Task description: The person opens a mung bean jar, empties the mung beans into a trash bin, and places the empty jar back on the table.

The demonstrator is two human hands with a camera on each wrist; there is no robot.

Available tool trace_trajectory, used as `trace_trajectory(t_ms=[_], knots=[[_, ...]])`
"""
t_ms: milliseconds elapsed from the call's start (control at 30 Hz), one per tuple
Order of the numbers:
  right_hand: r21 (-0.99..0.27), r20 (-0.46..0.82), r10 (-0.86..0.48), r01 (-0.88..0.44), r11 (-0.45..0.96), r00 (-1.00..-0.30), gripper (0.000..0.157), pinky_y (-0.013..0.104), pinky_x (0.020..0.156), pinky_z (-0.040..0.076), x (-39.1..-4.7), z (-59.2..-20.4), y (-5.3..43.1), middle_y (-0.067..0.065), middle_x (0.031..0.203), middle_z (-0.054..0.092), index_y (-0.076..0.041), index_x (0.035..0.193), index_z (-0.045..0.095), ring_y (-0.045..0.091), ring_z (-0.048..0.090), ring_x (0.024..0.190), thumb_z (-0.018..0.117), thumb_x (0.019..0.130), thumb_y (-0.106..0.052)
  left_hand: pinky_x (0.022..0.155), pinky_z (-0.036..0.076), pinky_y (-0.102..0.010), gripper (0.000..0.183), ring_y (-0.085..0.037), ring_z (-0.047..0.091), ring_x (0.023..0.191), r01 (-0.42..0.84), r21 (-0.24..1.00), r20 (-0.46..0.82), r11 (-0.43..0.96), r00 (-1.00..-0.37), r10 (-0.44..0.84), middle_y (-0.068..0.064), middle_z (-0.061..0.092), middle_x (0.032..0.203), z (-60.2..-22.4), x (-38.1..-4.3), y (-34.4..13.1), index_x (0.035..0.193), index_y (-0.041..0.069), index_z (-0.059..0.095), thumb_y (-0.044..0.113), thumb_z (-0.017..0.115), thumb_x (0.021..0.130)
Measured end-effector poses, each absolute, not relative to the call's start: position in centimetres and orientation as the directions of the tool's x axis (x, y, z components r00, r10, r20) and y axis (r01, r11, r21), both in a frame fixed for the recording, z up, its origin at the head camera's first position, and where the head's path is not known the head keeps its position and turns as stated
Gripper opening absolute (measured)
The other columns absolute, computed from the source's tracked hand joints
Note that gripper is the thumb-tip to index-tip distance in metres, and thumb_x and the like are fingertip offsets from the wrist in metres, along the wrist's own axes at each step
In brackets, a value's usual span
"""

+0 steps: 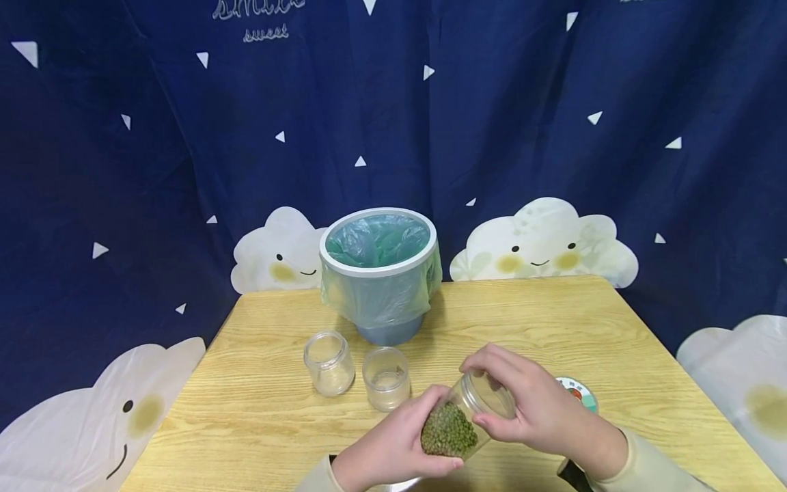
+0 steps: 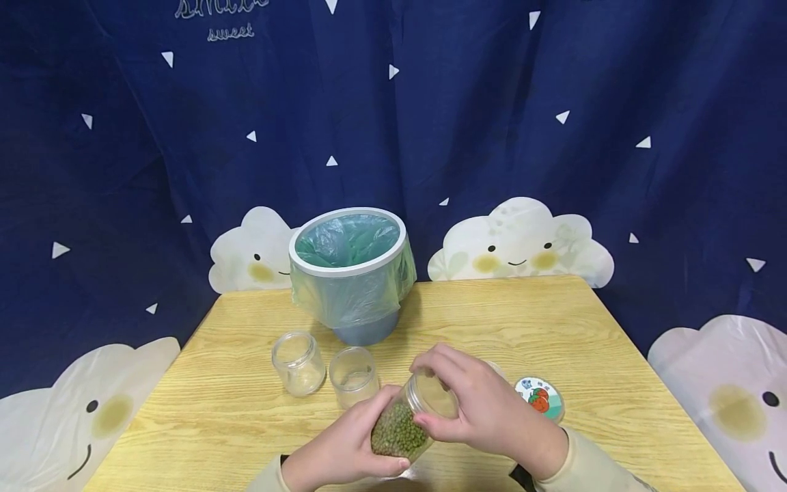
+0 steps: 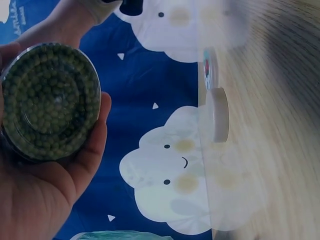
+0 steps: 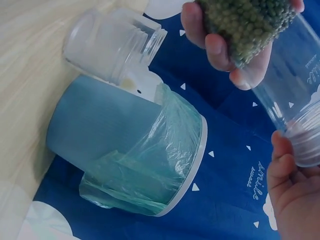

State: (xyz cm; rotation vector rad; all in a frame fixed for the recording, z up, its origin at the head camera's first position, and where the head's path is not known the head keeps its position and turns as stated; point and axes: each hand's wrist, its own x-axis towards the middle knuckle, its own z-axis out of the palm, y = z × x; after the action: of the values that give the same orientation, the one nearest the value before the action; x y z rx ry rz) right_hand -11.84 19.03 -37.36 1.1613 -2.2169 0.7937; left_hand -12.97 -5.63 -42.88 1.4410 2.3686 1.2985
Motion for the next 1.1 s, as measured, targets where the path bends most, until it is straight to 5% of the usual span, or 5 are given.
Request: trace_trajectory(t_ms=[233, 533, 867, 1100], knots=[[-0.226, 0.687, -0.566, -0.874, 0.430, -0.457, 0.041, 0.011, 0.073, 0.046, -12.2, -37.4, 19.1, -0.013, 0.109, 0.062, -0.016, 0.124, 0.063, -0.001, 0.054, 0.085, 0.073, 0.092, -0.040, 0.086, 0.053, -0.016, 0.061, 0.004, 0.060, 0.099, 0.665, 0.719, 0.323, 0.201, -0.576, 0.751, 0.004, 0.066, 0.116, -42.9, -13.0, -5.7, 0.136, 0.012, 0.048, 0.028, 0.081, 0.087], [-0.220, 0.541, -0.559, -0.747, 0.627, -0.629, 0.084, 0.036, 0.082, 0.055, -11.7, -36.8, 20.0, -0.013, 0.133, 0.059, -0.025, 0.152, 0.047, 0.002, 0.058, 0.101, 0.076, 0.083, -0.062, 0.086, 0.054, -0.019, 0.069, -0.001, 0.060, 0.098, 0.679, 0.632, 0.356, 0.373, -0.683, 0.638, 0.003, 0.066, 0.115, -43.0, -13.1, -5.7, 0.136, 0.014, 0.049, 0.036, 0.086, 0.082], [-0.286, 0.555, -0.413, -0.632, 0.720, -0.722, 0.064, 0.025, 0.070, 0.050, -11.7, -36.8, 19.7, -0.016, 0.125, 0.057, -0.024, 0.140, 0.056, 0.002, 0.056, 0.093, 0.082, 0.085, -0.044, 0.089, 0.056, -0.027, 0.073, -0.006, 0.062, 0.102, 0.638, 0.596, 0.381, 0.487, -0.759, 0.528, 0.002, 0.065, 0.118, -43.1, -13.7, -5.5, 0.137, 0.015, 0.050, 0.037, 0.089, 0.080], [-0.351, 0.489, -0.352, -0.550, 0.758, -0.798, 0.057, 0.019, 0.061, 0.044, -11.6, -36.9, 19.6, -0.018, 0.111, 0.057, -0.028, 0.136, 0.058, -0.002, 0.051, 0.085, 0.081, 0.087, -0.046, 0.091, 0.057, -0.030, 0.074, -0.007, 0.063, 0.104, 0.618, 0.597, 0.378, 0.511, -0.779, 0.500, 0.003, 0.066, 0.119, -43.3, -13.9, -5.7, 0.138, 0.018, 0.051, 0.039, 0.090, 0.079]])
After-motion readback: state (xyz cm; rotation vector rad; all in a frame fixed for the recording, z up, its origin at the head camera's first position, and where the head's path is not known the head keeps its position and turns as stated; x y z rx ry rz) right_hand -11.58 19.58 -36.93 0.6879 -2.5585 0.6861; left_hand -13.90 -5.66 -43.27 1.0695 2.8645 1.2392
